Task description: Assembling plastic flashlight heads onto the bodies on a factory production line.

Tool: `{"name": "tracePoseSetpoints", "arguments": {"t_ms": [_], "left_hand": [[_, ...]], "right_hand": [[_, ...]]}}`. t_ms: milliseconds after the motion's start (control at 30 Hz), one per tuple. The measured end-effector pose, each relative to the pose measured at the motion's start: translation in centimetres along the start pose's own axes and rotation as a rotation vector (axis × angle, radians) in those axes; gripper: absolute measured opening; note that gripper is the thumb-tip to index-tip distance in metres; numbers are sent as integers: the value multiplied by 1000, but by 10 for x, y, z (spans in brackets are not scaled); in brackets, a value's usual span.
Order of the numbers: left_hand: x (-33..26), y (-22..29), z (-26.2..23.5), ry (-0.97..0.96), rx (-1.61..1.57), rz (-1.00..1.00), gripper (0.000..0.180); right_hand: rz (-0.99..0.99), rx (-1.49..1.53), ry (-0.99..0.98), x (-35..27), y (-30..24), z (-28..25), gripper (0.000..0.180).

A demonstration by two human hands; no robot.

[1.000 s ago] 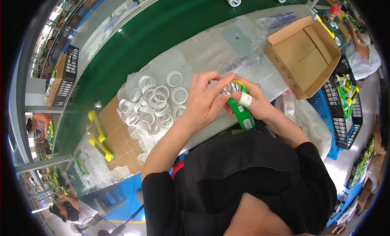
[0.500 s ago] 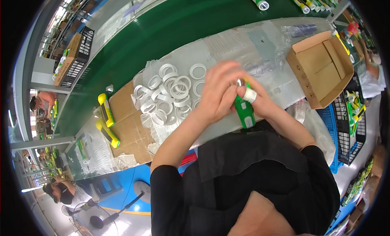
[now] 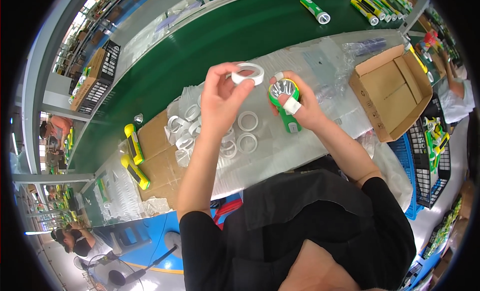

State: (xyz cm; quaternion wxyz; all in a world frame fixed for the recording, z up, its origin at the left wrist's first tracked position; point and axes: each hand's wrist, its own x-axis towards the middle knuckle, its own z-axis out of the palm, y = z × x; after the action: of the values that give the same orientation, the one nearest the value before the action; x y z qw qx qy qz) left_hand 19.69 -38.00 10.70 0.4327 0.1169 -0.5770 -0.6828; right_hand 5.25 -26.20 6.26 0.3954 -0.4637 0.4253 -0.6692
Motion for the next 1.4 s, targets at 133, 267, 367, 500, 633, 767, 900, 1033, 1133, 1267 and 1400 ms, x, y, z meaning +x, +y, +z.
{"name": "tracePoseSetpoints", "arguments": {"t_ms": [133, 267, 367, 500, 633, 767, 900, 1033, 1133, 1267, 1400], "left_hand": [[-9, 13, 10, -279, 616, 366, 25], [-9, 11, 5, -322, 904, 466, 27], [-7, 11, 2, -342, 940, 496, 31], [-6, 19, 7, -365, 971, 464, 33], [-6, 20, 13, -431, 963, 403, 39], [-9, 13, 28, -461, 955, 455, 46], [-10, -2, 46, -460, 898, 415, 46], [-9, -13, 54, -459, 790, 280, 39], [-7, -17, 56, -451, 751, 289, 37], [-5, -19, 56, -445, 715, 294, 35], [-5, -23, 58, -448, 766, 379, 35]], "right_hand": [[-7, 35, -26, 4, 1, 3, 39], [-4, 31, -53, 5, 2, 2, 47], [9, 10, -82, 6, 2, -4, 52], [-124, 59, -22, 9, -1, -6, 62], [-418, -640, -204, 14, -34, -42, 61], [-312, -943, -319, 16, -81, -63, 46], [-209, -1060, -495, 26, -123, -51, 46], [-5, -1111, -755, 43, -135, -58, 42], [100, -1065, -761, 46, -139, -56, 36], [23, -1275, -799, 51, -144, -45, 34], [209, -1260, -672, 46, -142, -43, 37]]}}
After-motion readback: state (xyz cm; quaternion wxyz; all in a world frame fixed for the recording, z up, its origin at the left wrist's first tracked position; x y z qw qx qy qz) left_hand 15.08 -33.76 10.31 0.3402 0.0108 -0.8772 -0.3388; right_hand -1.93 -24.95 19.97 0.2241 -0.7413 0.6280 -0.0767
